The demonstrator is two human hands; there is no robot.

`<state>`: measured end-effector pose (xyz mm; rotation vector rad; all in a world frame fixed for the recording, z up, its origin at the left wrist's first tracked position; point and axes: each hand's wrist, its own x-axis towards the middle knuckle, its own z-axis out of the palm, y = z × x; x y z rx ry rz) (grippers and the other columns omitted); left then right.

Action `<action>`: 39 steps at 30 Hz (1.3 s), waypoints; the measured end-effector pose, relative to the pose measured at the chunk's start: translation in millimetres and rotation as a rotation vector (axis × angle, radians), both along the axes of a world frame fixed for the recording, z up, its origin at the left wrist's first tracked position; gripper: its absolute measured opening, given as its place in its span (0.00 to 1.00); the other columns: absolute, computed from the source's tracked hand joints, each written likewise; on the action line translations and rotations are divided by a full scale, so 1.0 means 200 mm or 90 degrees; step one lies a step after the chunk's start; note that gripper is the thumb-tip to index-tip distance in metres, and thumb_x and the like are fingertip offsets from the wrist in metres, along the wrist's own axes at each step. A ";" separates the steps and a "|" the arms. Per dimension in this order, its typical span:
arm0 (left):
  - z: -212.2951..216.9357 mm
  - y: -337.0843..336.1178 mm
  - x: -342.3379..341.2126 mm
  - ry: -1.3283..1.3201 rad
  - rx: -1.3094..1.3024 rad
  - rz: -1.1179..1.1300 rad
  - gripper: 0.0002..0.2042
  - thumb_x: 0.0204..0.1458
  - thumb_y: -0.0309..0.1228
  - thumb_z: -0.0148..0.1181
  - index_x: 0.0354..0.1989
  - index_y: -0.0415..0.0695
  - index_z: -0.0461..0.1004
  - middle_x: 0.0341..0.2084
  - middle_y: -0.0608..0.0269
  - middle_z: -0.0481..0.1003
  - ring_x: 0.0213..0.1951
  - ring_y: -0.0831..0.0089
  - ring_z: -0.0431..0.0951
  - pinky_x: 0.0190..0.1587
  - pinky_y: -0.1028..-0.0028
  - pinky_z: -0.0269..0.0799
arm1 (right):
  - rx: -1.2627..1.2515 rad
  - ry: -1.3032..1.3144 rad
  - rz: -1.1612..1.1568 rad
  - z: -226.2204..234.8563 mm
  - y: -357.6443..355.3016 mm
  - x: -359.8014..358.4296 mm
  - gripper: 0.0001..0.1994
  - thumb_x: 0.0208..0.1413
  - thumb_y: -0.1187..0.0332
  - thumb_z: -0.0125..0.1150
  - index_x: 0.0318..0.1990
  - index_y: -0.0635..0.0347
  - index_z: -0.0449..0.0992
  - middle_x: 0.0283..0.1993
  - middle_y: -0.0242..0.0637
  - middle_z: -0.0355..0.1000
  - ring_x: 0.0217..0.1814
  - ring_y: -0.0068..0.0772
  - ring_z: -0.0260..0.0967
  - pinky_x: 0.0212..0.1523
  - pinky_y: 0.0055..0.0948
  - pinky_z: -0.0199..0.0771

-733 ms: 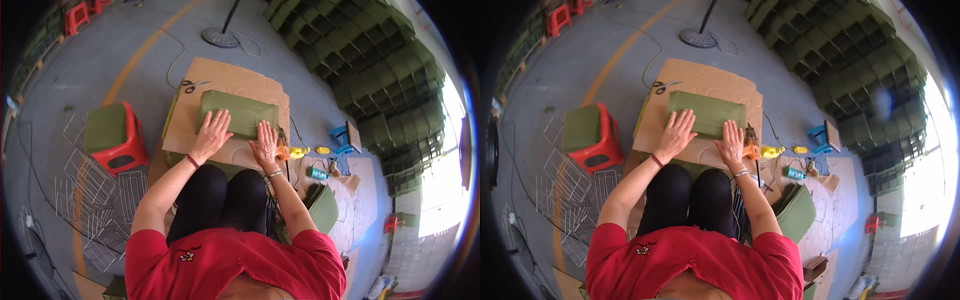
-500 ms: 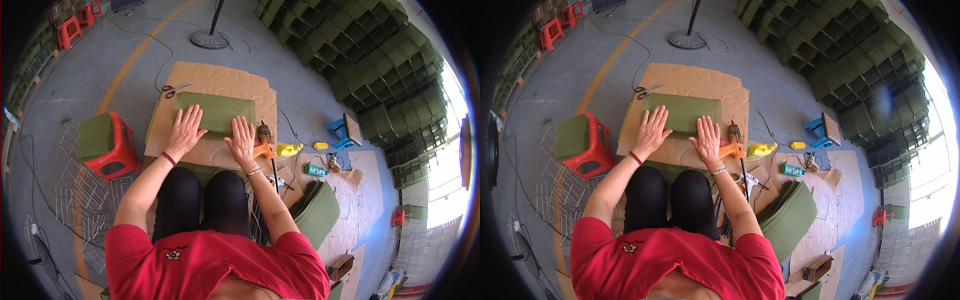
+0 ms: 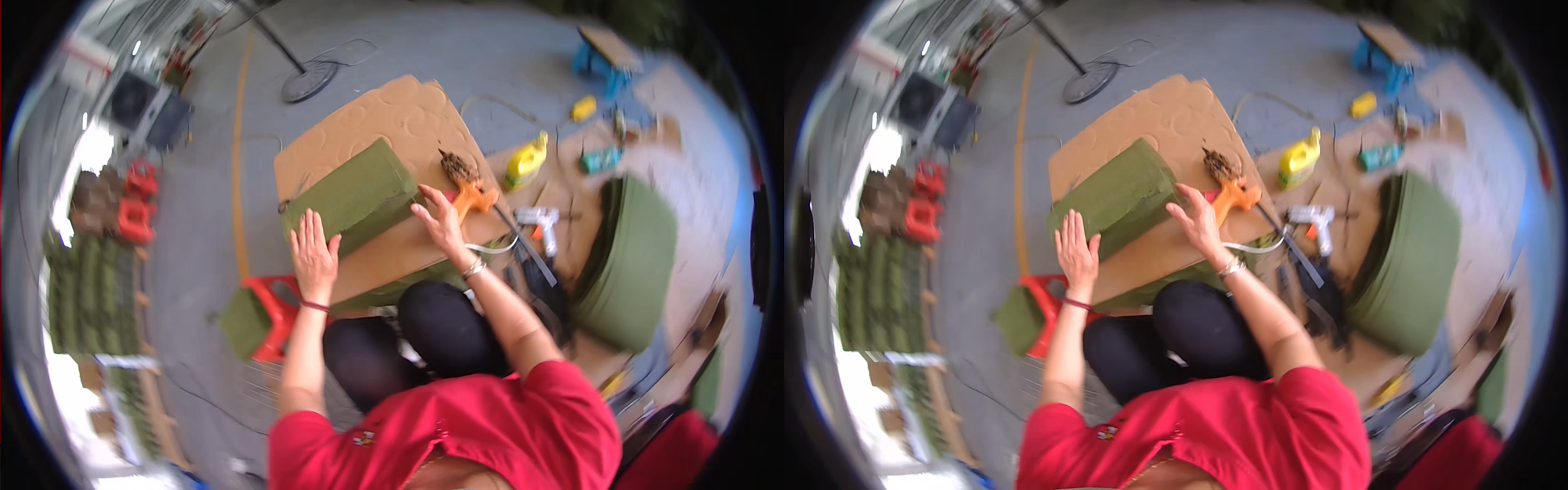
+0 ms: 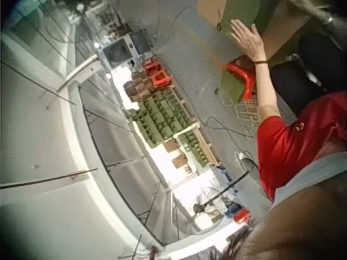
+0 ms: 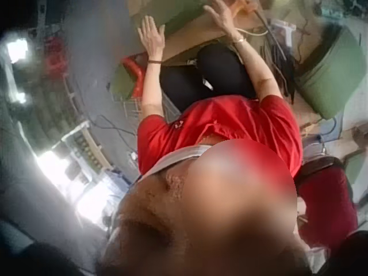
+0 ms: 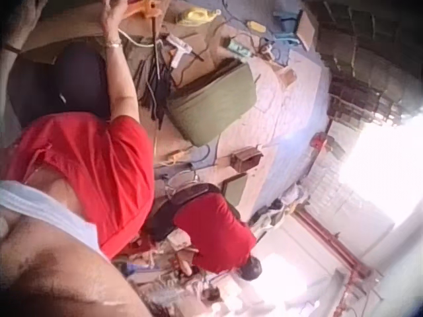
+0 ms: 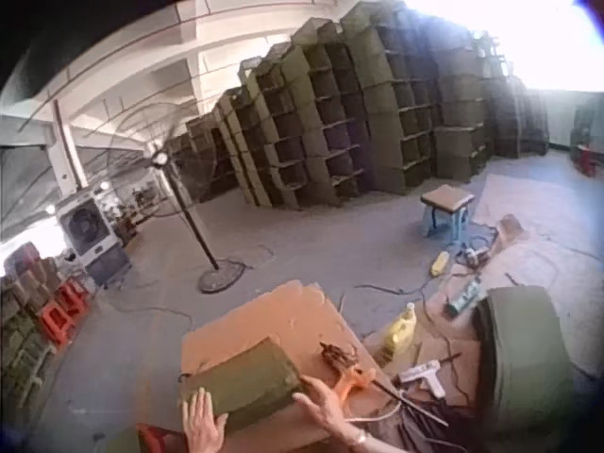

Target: Using a hot glue gun to attach green fabric covers to a wire frame box.

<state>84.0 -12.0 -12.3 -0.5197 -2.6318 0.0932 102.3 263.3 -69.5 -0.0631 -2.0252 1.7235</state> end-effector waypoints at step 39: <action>-0.07 -0.20 0.02 0.005 0.220 -0.036 0.30 0.62 0.45 0.46 0.67 0.38 0.56 0.66 0.51 0.58 0.66 0.55 0.58 0.69 0.52 0.46 | 0.122 -0.002 0.021 0.17 -0.07 0.08 0.11 0.49 0.73 0.66 0.41 0.63 0.77 0.35 0.45 0.76 0.38 0.46 0.75 0.39 0.35 0.74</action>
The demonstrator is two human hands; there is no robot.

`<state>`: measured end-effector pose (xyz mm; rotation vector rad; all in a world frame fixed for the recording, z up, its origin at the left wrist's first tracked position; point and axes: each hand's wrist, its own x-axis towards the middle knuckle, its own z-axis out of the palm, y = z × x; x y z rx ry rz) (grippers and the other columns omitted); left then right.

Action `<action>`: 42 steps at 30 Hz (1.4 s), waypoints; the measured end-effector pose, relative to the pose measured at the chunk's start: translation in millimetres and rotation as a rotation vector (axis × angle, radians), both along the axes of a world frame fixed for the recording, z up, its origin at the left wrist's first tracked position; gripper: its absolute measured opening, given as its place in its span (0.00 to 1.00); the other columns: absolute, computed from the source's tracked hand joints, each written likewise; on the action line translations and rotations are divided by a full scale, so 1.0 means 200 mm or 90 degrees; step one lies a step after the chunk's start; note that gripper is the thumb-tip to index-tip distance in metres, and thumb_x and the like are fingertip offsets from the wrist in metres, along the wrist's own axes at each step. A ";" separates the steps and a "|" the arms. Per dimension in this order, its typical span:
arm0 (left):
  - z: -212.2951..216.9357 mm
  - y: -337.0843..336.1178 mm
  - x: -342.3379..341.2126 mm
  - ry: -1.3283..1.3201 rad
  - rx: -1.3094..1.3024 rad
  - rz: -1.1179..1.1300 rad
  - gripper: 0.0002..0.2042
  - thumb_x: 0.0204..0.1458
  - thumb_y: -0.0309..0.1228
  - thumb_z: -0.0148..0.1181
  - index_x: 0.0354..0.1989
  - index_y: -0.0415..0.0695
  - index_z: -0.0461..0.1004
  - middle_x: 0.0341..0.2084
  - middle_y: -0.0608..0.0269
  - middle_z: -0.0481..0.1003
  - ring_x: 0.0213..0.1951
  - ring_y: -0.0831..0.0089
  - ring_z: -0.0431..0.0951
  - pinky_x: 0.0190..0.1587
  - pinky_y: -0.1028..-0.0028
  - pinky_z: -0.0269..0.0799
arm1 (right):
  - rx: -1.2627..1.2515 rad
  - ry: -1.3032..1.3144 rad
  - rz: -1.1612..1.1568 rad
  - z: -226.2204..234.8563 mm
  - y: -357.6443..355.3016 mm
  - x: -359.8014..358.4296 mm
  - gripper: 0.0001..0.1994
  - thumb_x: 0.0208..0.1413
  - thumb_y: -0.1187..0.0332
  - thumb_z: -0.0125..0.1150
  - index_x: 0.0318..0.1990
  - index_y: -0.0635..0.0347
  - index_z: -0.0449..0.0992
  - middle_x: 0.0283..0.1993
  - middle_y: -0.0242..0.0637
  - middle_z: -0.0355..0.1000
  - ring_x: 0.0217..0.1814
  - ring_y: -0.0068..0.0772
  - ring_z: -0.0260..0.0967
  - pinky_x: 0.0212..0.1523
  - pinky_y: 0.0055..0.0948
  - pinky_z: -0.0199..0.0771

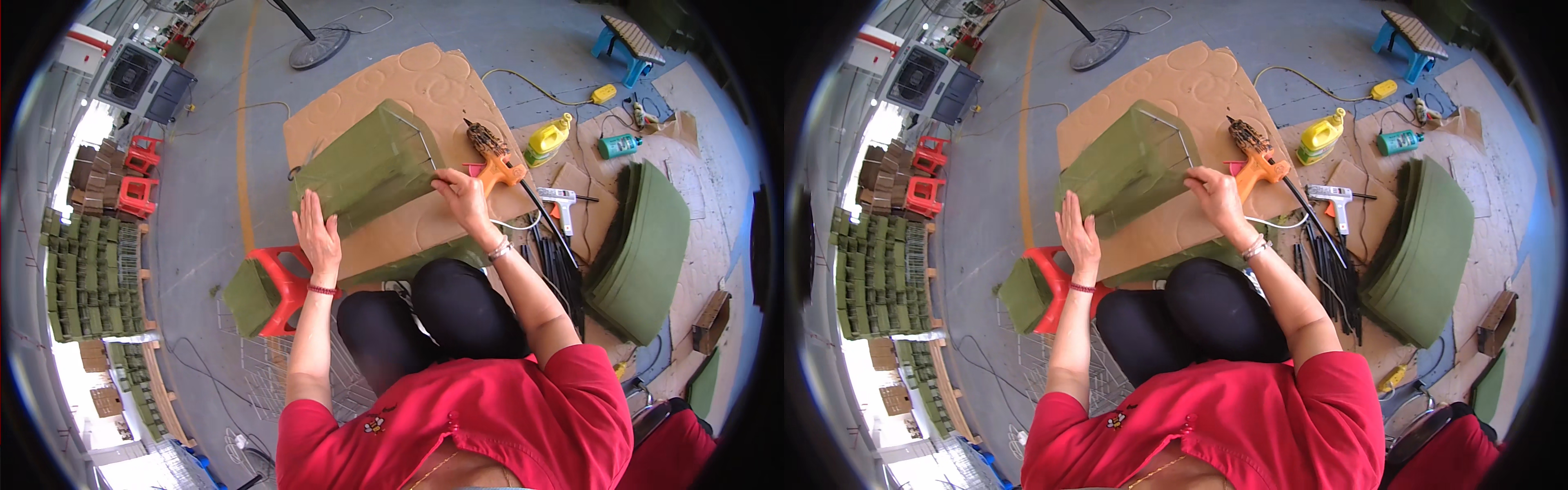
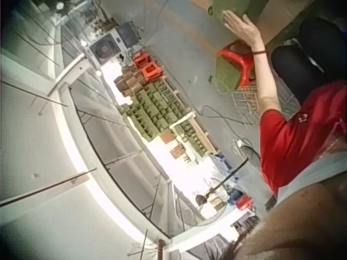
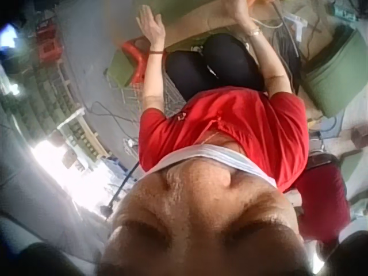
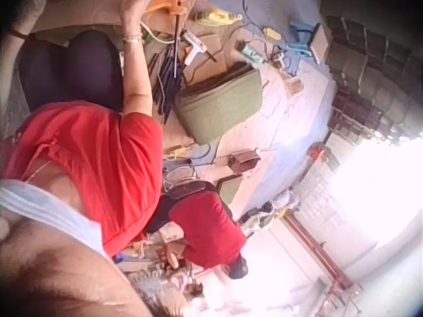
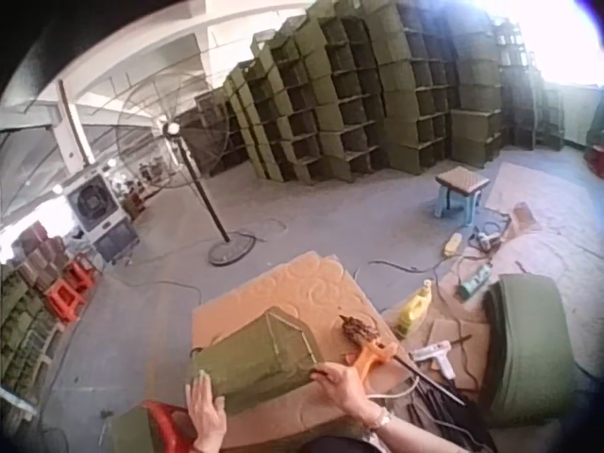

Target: Using a hot glue gun to attach green fabric covers to a wire frame box.

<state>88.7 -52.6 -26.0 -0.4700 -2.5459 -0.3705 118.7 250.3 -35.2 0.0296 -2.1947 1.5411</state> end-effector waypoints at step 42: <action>0.71 0.71 -0.10 0.108 0.012 -0.129 0.08 0.47 0.32 0.61 0.19 0.45 0.75 0.17 0.58 0.76 0.27 0.64 0.79 0.29 0.65 0.71 | 0.196 -0.035 0.151 0.03 -0.20 -0.12 0.13 0.64 0.64 0.49 0.44 0.68 0.71 0.33 0.62 0.70 0.37 0.66 0.69 0.35 0.47 0.66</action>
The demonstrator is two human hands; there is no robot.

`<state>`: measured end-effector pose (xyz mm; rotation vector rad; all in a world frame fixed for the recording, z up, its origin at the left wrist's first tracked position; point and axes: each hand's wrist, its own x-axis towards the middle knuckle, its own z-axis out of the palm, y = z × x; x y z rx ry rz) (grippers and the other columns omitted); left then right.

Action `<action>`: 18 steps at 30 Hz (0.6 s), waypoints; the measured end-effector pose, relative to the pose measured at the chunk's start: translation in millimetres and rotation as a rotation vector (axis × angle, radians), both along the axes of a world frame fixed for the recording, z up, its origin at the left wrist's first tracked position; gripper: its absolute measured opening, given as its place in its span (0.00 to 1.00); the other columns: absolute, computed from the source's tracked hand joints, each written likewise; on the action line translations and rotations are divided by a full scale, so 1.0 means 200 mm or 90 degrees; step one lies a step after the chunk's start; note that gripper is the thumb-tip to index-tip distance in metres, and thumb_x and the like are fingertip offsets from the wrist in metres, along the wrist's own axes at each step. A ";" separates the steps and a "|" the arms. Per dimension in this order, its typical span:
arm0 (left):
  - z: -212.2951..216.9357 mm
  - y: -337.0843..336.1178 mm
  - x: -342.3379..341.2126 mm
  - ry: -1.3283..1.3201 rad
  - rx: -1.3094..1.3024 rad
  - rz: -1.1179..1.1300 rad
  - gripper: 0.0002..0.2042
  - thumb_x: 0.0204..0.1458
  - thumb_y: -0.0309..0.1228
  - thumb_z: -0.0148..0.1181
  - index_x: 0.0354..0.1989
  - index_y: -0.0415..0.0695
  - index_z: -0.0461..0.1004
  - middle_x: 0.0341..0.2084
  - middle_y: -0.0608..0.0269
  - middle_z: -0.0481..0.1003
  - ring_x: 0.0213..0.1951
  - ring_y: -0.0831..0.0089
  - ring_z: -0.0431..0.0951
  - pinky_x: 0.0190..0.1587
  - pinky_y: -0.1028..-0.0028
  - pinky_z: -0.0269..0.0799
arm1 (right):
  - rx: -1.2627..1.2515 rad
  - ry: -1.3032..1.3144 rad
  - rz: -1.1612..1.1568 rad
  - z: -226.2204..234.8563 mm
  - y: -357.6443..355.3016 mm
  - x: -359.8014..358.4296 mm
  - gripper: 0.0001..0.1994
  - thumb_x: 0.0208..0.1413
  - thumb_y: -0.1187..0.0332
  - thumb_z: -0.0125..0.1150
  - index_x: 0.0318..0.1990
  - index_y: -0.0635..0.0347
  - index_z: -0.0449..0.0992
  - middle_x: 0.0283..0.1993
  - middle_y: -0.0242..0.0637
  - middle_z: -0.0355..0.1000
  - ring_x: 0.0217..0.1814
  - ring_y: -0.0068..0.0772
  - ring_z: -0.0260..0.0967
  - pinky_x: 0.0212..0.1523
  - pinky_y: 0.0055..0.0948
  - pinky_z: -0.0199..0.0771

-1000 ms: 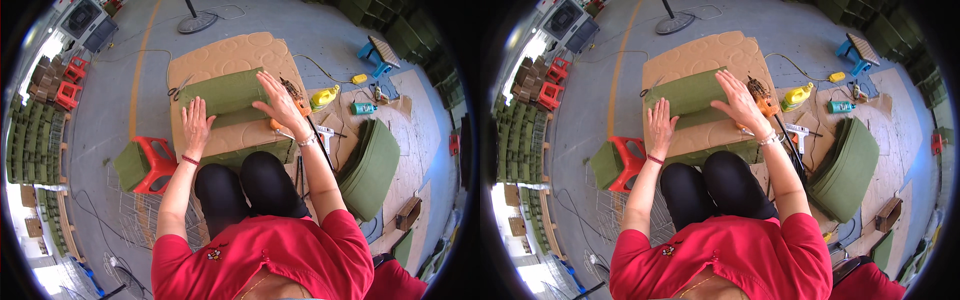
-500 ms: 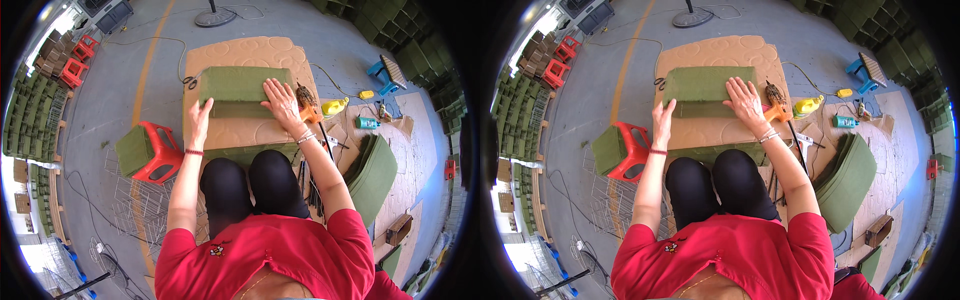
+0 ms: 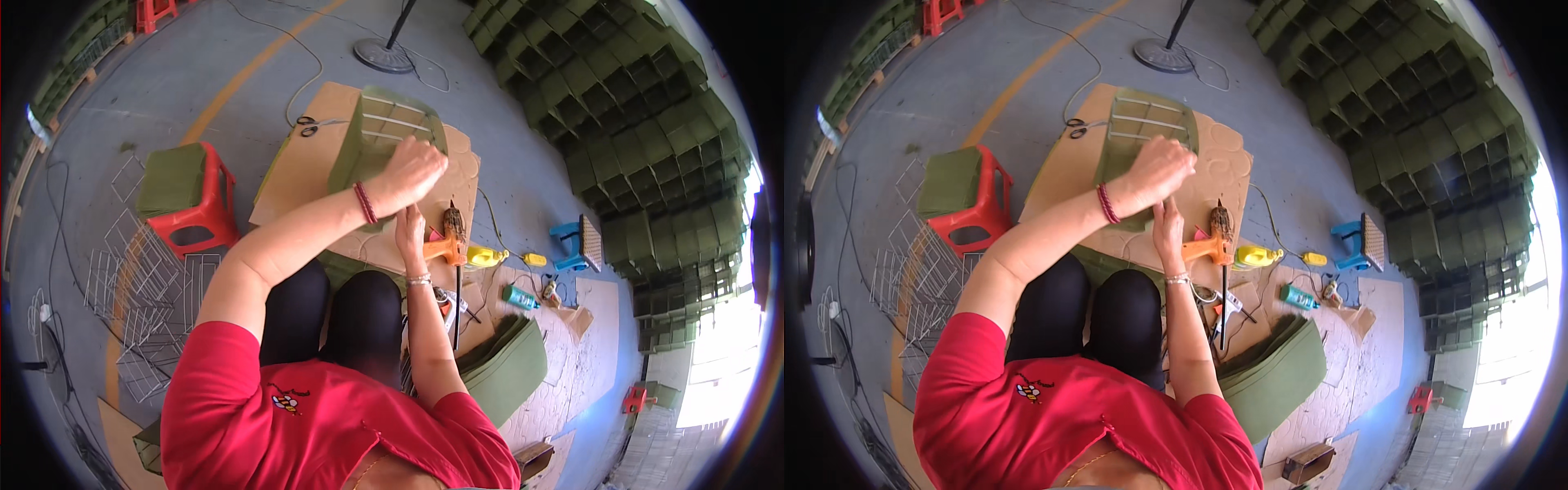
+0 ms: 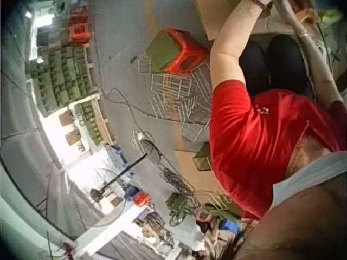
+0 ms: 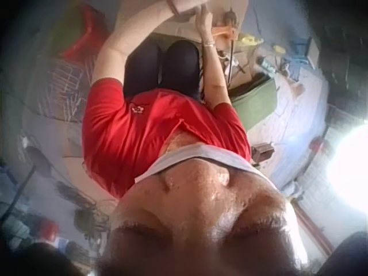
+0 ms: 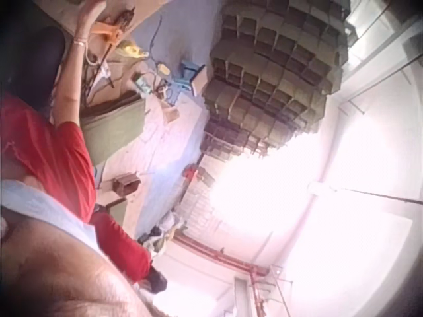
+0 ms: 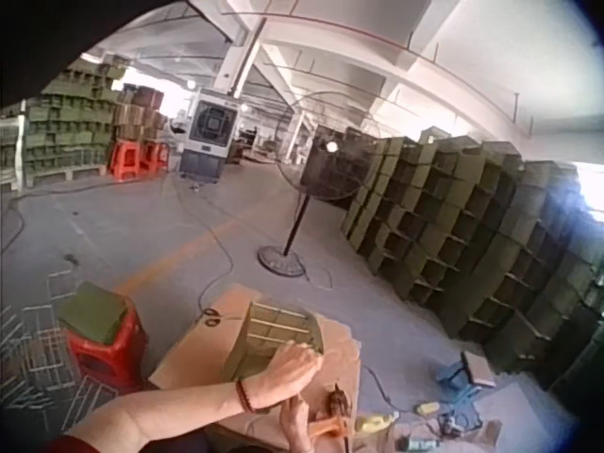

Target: Using a hot glue gun to attach green fabric covers to a wire frame box.

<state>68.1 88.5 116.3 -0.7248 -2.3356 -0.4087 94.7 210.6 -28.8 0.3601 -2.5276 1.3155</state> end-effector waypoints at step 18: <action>-0.32 -0.43 0.08 -0.447 0.871 -0.317 0.40 0.63 0.59 0.33 0.71 0.38 0.40 0.72 0.54 0.40 0.73 0.66 0.38 0.72 0.69 0.34 | -0.431 -0.137 -0.023 0.26 0.03 -0.09 0.32 0.68 0.43 0.31 0.55 0.65 0.68 0.44 0.29 0.66 0.40 0.22 0.56 0.43 0.23 0.59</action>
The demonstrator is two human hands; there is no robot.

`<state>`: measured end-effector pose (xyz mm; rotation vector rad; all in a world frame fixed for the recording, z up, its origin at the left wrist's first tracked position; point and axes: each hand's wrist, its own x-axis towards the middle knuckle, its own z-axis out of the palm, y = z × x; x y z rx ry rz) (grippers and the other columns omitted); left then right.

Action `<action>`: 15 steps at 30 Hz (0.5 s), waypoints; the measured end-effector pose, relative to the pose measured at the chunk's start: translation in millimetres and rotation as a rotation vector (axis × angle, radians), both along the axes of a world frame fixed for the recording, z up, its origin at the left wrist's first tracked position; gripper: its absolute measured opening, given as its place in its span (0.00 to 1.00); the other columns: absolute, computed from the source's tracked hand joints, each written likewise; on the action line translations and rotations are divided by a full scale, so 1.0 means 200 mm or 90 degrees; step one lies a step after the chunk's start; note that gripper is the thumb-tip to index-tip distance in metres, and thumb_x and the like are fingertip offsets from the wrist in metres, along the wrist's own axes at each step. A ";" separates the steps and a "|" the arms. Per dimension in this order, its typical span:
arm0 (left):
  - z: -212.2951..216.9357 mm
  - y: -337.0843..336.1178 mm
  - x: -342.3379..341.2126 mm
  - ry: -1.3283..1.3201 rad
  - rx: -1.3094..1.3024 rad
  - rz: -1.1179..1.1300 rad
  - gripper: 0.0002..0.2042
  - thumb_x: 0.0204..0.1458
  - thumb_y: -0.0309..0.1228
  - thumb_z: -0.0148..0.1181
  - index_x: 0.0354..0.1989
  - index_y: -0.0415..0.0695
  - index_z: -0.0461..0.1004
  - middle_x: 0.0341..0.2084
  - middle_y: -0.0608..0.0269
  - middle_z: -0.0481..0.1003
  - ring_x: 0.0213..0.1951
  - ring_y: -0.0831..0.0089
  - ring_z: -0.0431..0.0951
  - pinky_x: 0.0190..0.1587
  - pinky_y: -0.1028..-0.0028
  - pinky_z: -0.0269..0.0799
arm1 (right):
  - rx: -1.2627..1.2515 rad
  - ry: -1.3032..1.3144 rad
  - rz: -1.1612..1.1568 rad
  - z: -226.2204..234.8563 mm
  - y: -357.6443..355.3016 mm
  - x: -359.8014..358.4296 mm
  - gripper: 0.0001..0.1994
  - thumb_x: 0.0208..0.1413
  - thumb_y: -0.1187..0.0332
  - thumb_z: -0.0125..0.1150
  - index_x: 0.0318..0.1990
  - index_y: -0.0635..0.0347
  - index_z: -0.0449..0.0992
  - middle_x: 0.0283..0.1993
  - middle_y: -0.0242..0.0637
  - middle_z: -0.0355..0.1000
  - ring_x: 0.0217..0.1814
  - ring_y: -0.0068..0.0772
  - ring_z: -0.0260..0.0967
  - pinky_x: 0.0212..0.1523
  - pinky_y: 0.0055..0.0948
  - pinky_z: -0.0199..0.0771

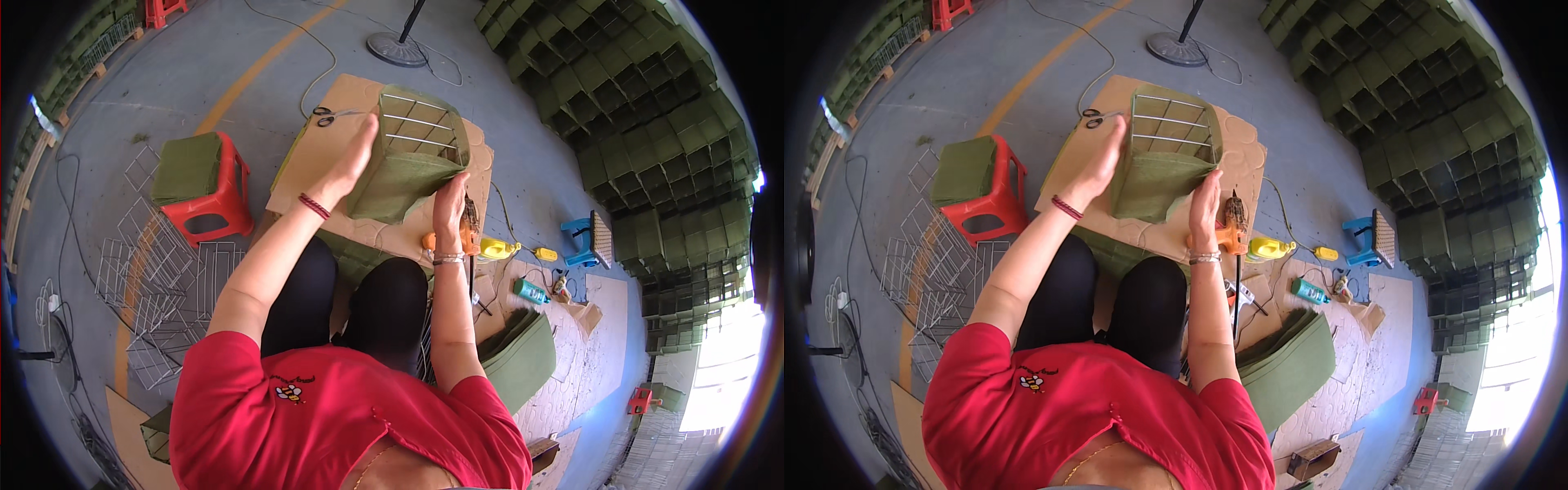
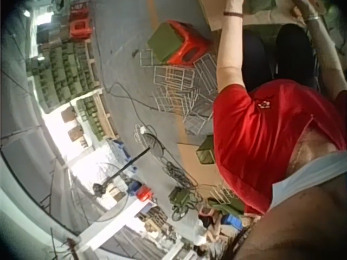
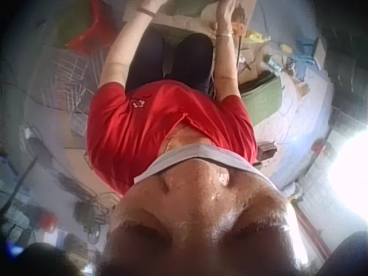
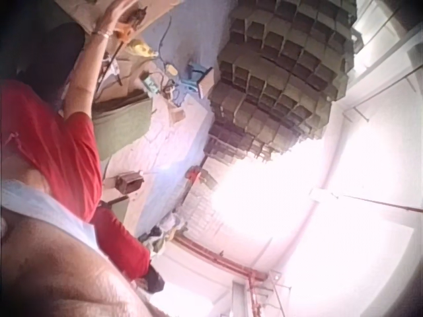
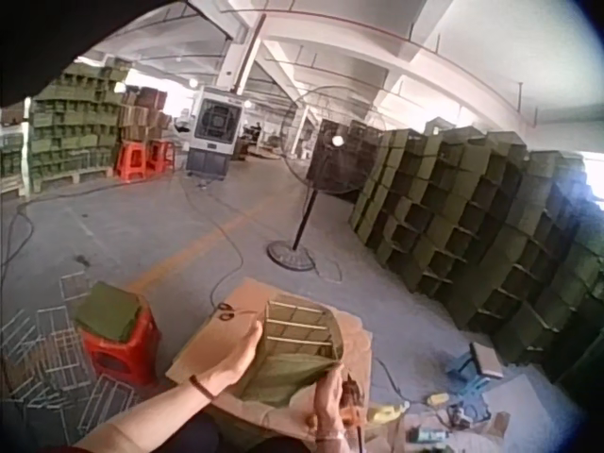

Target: Using a hot glue gun to attach green fabric covers to a wire frame box.

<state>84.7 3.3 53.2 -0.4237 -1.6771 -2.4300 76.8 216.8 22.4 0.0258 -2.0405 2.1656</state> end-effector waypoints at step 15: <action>0.20 0.00 0.07 0.321 -0.389 0.256 0.27 0.56 0.45 0.60 0.60 0.42 0.67 0.60 0.52 0.67 0.65 0.60 0.61 0.68 0.62 0.53 | 0.027 0.269 0.080 0.14 0.13 0.08 0.26 0.69 0.62 0.40 0.71 0.62 0.48 0.75 0.44 0.45 0.76 0.40 0.43 0.71 0.38 0.49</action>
